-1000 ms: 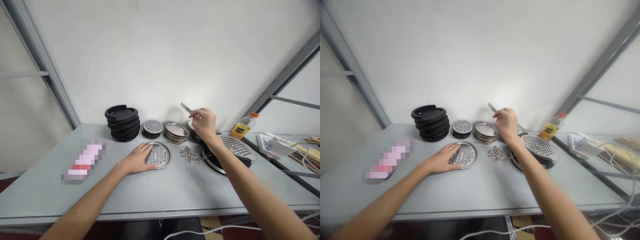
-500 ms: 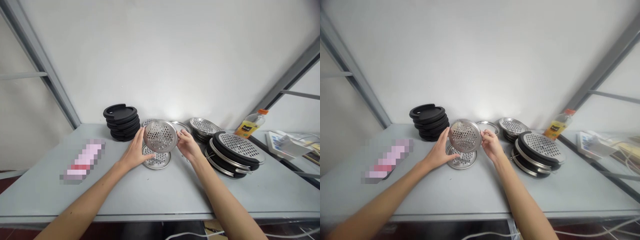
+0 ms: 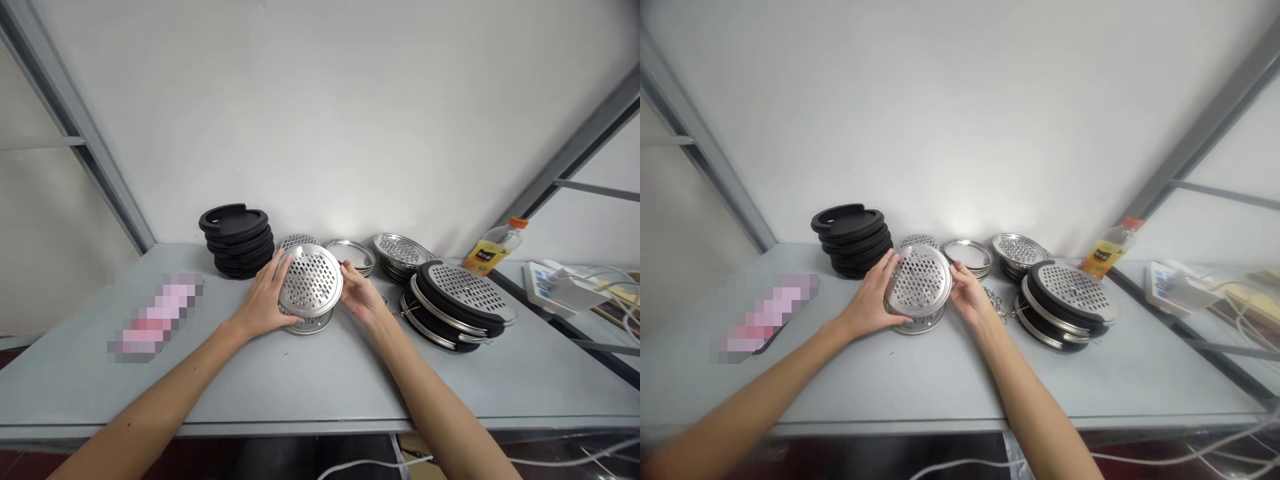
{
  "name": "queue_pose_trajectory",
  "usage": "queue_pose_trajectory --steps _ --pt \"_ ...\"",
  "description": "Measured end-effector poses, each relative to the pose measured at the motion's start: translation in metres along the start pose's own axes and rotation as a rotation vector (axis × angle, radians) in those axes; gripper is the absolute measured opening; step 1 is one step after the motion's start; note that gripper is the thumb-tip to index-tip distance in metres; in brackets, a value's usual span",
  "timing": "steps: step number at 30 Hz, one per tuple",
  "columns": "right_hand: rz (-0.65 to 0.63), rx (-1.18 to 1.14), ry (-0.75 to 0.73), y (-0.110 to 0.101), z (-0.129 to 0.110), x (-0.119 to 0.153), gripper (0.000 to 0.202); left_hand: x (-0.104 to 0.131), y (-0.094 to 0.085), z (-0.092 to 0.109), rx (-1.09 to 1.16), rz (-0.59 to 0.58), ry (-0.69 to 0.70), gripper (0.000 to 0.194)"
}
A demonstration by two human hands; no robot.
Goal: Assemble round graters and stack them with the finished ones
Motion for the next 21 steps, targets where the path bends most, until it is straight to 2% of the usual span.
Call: queue_pose_trajectory --steps 6,11,16,21 --pt "0.031 0.098 -0.012 -0.008 -0.001 -0.004 0.042 0.001 0.005 -0.003 0.049 -0.074 -0.051 0.128" --pt "-0.013 0.308 -0.104 -0.007 -0.012 -0.004 0.041 0.000 0.003 -0.003 0.096 -0.110 -0.029 0.127" --pt "-0.067 0.654 -0.212 0.002 -0.024 -0.002 0.034 0.001 0.009 -0.003 0.132 -0.195 -0.007 0.126" --pt "-0.228 1.072 -0.294 0.019 -0.022 0.006 0.040 0.003 0.016 -0.005 0.144 -0.258 -0.009 0.128"
Point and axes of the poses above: each hand's wrist, its own x-axis away from the middle knuckle, its own y-axis out of the palm, z = x × y, the point moved 9 cm from there along -x, towards the middle knuckle, and after that the axes turned 15 degrees about -x, right-handed, at the moved point
